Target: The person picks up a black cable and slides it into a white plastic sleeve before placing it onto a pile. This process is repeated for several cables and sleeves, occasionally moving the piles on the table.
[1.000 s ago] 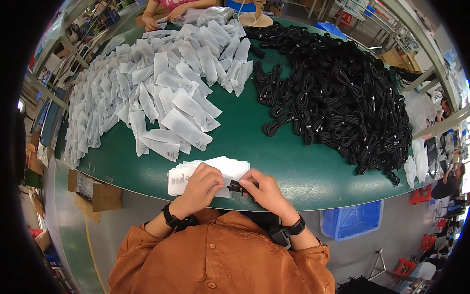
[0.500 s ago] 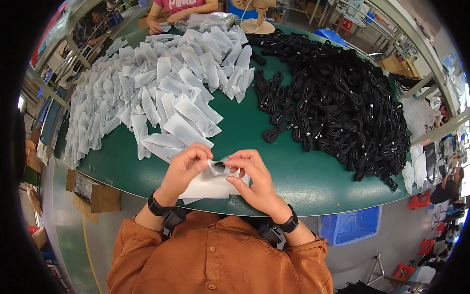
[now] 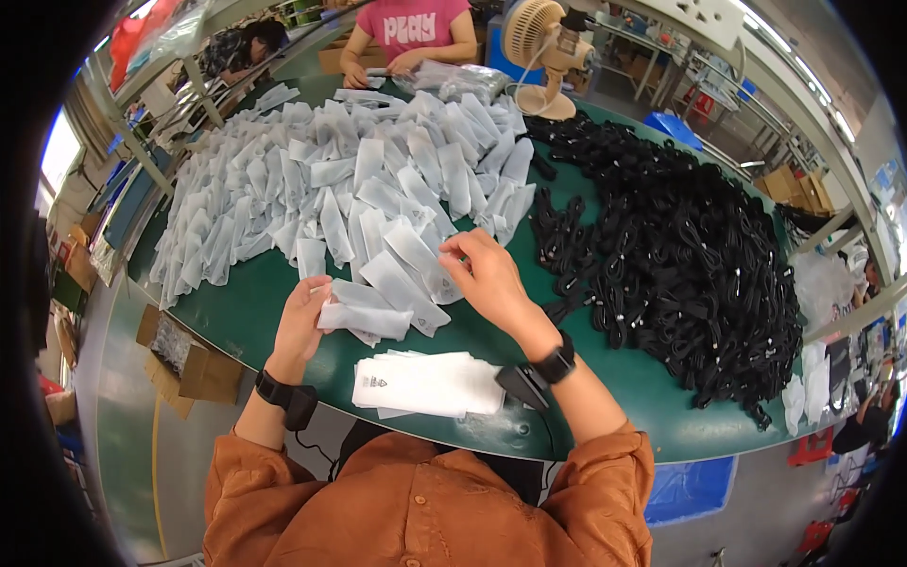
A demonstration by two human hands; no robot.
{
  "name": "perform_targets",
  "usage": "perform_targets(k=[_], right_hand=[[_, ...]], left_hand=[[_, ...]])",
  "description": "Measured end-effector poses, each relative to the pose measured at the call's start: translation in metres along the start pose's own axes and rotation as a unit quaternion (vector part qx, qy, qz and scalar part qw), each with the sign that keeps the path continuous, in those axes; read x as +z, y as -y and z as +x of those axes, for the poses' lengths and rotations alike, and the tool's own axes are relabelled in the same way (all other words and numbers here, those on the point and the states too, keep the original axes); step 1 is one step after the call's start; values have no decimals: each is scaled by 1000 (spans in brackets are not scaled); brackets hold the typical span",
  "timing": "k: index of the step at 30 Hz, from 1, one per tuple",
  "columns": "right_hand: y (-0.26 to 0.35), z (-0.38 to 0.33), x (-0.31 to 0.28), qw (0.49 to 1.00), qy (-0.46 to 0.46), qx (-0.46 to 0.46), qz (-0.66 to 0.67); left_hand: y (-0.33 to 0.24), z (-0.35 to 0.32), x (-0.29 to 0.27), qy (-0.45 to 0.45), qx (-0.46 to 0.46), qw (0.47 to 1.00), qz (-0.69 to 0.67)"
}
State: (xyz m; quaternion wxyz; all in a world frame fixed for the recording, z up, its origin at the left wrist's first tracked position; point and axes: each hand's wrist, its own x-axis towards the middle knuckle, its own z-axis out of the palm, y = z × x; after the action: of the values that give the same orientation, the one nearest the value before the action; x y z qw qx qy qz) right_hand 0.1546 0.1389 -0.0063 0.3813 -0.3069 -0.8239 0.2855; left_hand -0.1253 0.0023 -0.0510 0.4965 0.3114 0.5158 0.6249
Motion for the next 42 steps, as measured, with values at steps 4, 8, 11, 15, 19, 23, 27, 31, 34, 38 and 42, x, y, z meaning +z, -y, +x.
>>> perform_targets(k=[4,8,11,15,19,23,27,31,34,38,42], right_hand=[[-37,43,41,997,37,15,-64],[-56,58,73,979,70,30,-190],[-71,59,79,976,115,7,-186],[-60,51,52,997,50,-43,37],[-50,55,13,969,59,93,219],[-44,79,7,963,-11,80,257],[-36,83,19,998,-33,-44,-32],[-1,-2,20,931,245,133,-235],[-19,-39,49,903,266,63,-331],[-38,-20,85,929,239,56,-277],[-50,7,120,938,203,54,-276]], left_hand=[[22,1,-19,-42,-39,997,51],[40,12,-19,-31,-76,991,103],[59,26,-24,-10,-58,989,139],[61,29,-23,25,-20,985,171],[45,44,-13,56,-20,982,180],[18,81,3,85,64,972,208],[-13,113,8,70,137,985,73],[-13,60,-2,14,214,823,526],[5,7,0,100,196,751,622],[20,32,3,151,130,790,580],[41,77,-8,106,207,763,603]])
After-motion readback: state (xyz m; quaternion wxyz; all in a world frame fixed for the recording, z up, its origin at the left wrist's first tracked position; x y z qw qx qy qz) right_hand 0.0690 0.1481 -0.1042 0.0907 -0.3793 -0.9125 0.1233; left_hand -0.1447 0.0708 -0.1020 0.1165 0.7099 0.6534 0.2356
